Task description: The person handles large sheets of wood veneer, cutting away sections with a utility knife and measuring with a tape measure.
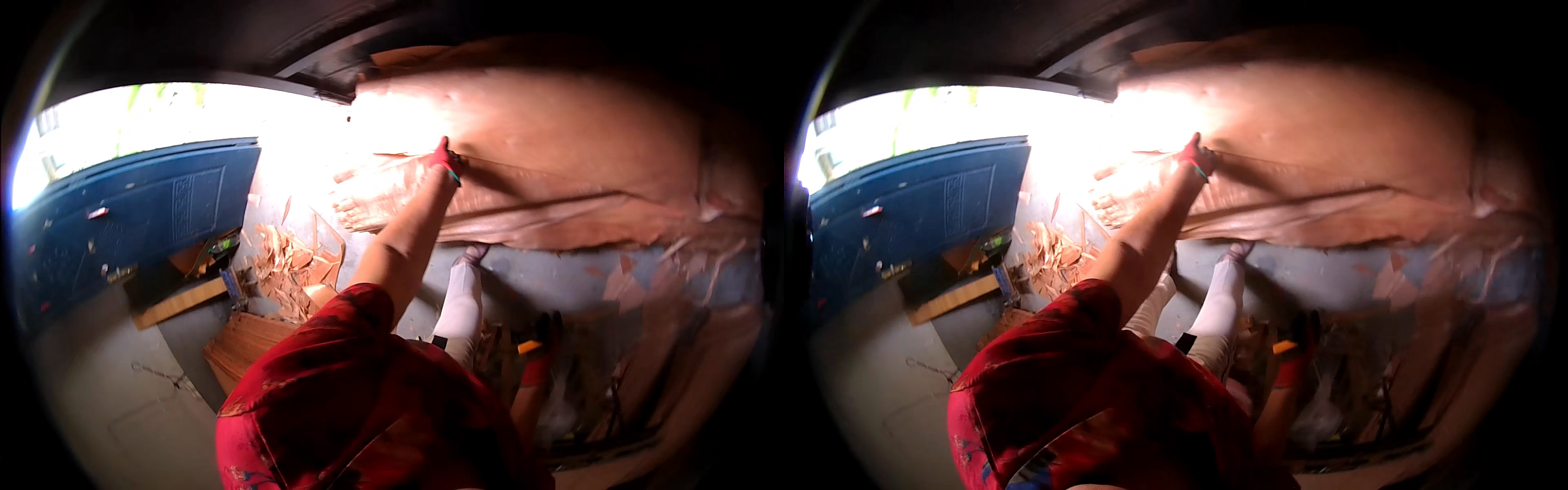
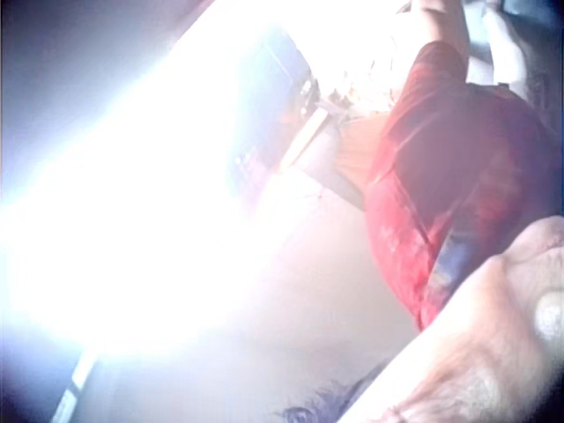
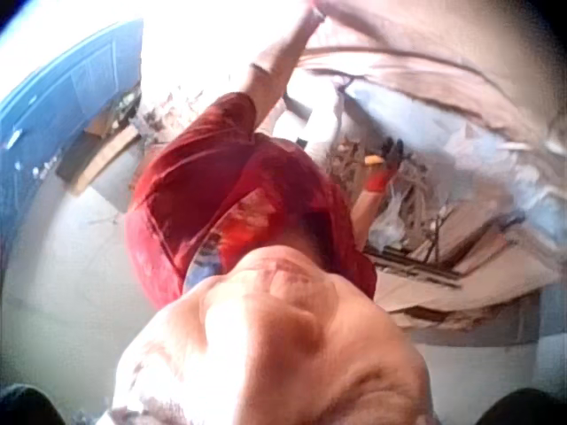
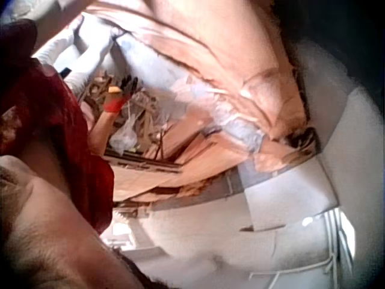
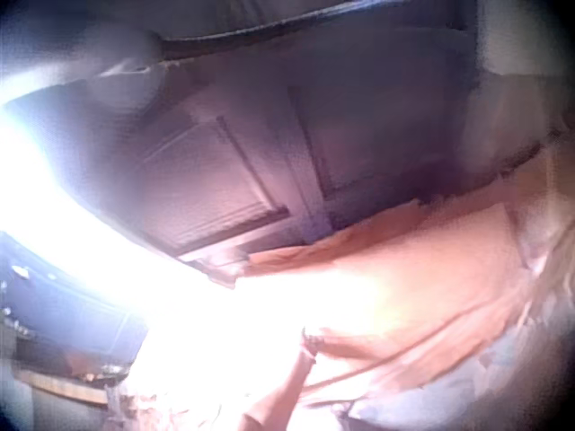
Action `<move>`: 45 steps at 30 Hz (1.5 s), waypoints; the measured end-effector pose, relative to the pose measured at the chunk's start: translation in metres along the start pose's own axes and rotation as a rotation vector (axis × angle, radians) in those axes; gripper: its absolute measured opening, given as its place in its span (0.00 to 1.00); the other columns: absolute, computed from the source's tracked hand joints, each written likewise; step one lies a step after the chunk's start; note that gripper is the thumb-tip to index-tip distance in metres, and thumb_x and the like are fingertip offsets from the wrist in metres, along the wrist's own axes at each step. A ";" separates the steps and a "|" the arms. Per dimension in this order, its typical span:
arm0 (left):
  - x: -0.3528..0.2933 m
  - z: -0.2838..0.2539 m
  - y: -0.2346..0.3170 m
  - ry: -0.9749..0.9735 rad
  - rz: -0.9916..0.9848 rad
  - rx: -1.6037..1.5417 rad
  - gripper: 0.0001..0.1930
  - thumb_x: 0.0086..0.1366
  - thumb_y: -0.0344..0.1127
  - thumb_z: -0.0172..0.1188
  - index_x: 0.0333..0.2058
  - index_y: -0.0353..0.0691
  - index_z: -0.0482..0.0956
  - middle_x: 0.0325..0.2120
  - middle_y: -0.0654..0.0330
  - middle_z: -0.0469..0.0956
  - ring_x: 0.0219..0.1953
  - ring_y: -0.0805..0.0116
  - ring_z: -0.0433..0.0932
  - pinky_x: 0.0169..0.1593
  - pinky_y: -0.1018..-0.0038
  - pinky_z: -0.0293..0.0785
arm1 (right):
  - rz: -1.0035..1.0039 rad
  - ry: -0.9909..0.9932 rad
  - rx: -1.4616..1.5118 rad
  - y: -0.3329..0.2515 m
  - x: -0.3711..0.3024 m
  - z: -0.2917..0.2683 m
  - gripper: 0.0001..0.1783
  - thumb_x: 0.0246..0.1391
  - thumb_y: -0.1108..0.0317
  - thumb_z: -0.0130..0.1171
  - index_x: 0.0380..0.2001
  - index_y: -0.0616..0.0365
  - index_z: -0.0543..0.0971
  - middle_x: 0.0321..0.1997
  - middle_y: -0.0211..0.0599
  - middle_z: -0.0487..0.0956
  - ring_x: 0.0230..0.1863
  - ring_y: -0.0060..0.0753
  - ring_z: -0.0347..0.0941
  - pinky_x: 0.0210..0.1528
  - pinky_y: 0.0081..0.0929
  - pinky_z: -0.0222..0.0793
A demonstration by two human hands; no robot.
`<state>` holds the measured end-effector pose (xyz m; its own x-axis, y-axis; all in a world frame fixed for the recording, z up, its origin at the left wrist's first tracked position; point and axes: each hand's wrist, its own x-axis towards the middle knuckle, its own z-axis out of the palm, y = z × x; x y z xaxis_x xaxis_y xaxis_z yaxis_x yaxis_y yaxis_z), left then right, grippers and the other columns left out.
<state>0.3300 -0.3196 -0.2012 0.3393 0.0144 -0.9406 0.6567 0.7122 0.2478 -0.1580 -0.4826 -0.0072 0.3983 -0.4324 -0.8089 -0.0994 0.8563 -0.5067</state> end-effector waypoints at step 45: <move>-0.509 0.091 0.112 -1.294 0.491 0.236 0.26 0.74 0.45 0.44 0.67 0.46 0.59 0.67 0.54 0.59 0.67 0.50 0.60 0.70 0.47 0.52 | -0.109 -0.299 0.575 -0.053 0.128 0.081 0.18 0.64 0.56 0.55 0.56 0.42 0.73 0.58 0.42 0.74 0.47 0.48 0.77 0.38 0.34 0.80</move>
<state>0.2923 -0.3108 0.3264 0.8508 -0.5163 0.0979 0.3442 0.6883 0.6385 -0.0283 -0.5605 -0.0603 0.6230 -0.4994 -0.6020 0.4263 0.8621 -0.2740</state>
